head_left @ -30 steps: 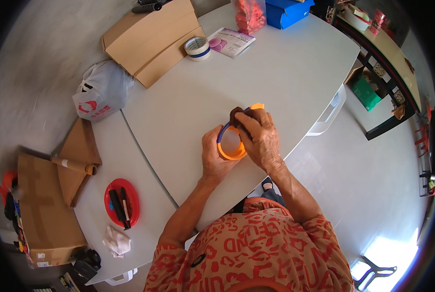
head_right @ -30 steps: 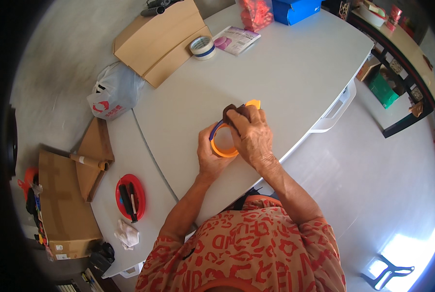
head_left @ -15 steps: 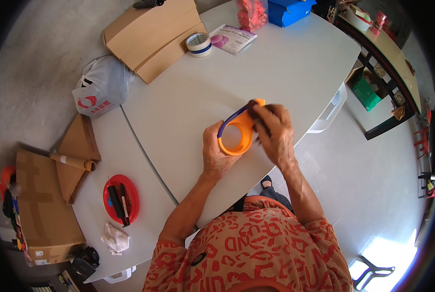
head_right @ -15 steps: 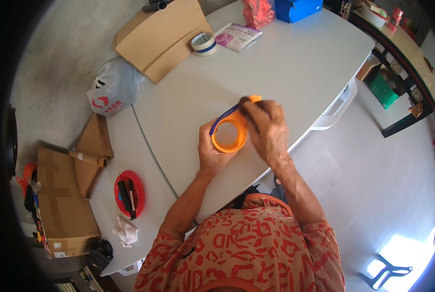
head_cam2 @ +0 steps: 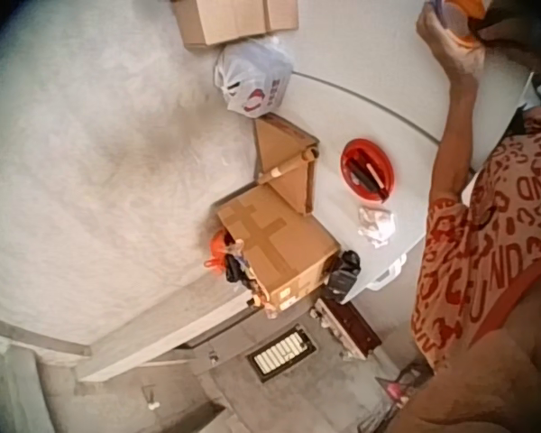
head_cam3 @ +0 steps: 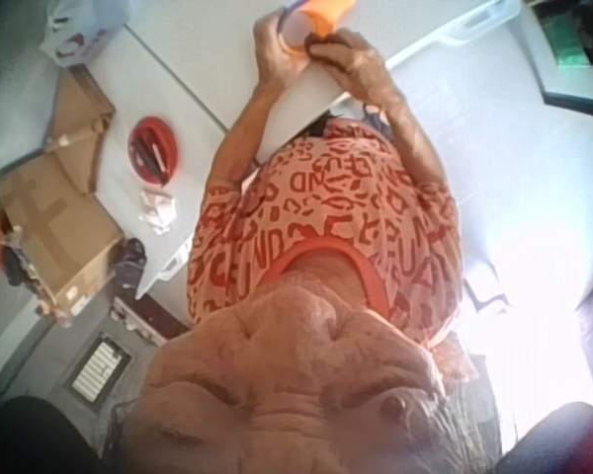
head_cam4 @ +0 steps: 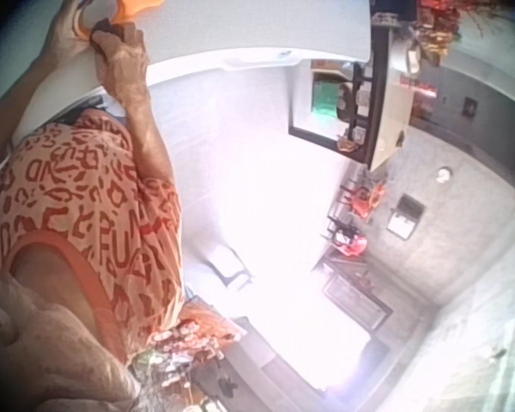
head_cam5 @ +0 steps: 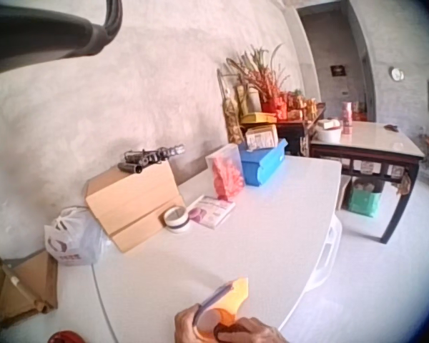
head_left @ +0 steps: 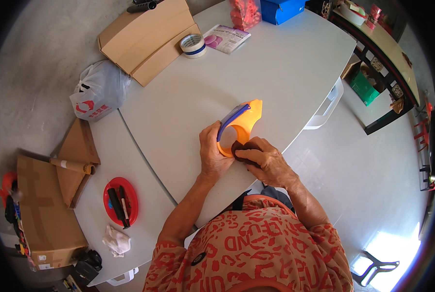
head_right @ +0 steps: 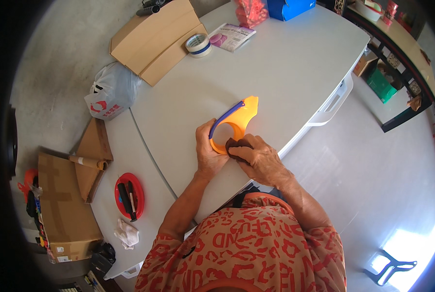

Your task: The person wipes a toy gun, a black cylindrical object, a purple box, a roll of tape, and a tape dispenser with a brown cloth. The person handles each item individually, wiping all sides before placing it on the table.

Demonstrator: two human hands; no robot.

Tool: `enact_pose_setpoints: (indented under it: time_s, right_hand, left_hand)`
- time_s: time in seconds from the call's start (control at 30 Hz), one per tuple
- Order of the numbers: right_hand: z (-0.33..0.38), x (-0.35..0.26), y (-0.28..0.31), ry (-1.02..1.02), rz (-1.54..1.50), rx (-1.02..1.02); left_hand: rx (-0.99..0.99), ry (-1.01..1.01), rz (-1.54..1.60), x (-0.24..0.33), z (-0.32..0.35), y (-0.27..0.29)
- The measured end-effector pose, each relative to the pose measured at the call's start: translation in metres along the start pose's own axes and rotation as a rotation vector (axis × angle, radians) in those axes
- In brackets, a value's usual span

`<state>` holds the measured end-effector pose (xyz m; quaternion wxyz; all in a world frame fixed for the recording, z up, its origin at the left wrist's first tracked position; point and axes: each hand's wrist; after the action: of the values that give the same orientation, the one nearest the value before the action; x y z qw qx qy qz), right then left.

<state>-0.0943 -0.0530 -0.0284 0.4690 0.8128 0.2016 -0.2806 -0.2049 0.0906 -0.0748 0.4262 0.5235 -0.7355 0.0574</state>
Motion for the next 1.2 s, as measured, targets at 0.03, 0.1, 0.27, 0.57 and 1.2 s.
enact_pose_setpoints:
  time_s: [0.03, 0.1, 0.27, 0.57, 1.2]
  right_hand:
    - [0.000, -0.001, 0.002, 0.009, -0.047, -0.023]
    - [-0.004, -0.004, 0.006, 0.024, -0.007, 0.113]
    - [-0.009, 0.005, -0.013, -0.038, 0.518, 0.204]
    - [-0.010, 0.006, 0.010, -0.199, -0.217, -0.300]
    - [-0.018, -0.007, 0.002, -0.311, 0.164, -0.339]
  left_hand:
    - [-0.017, -0.041, -0.078, 0.000, -0.001, 0.001]
    - [-0.013, -0.087, -0.052, 0.005, -0.004, -0.001]
    - [-0.050, -0.043, -0.013, 0.011, 0.000, -0.005]
    - [-0.135, -0.211, -0.084, 0.015, 0.002, -0.004]
    - [-0.140, 0.536, 0.783, 0.034, -0.012, 0.008]
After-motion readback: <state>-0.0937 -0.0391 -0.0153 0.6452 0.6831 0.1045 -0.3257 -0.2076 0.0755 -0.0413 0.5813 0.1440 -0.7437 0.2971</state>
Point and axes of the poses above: each hand's wrist, its own z-axis away from the middle knuckle, its own y-axis out of the back of the hand, x = y × z, and after that the axes turned 2 degrees about z, right-handed
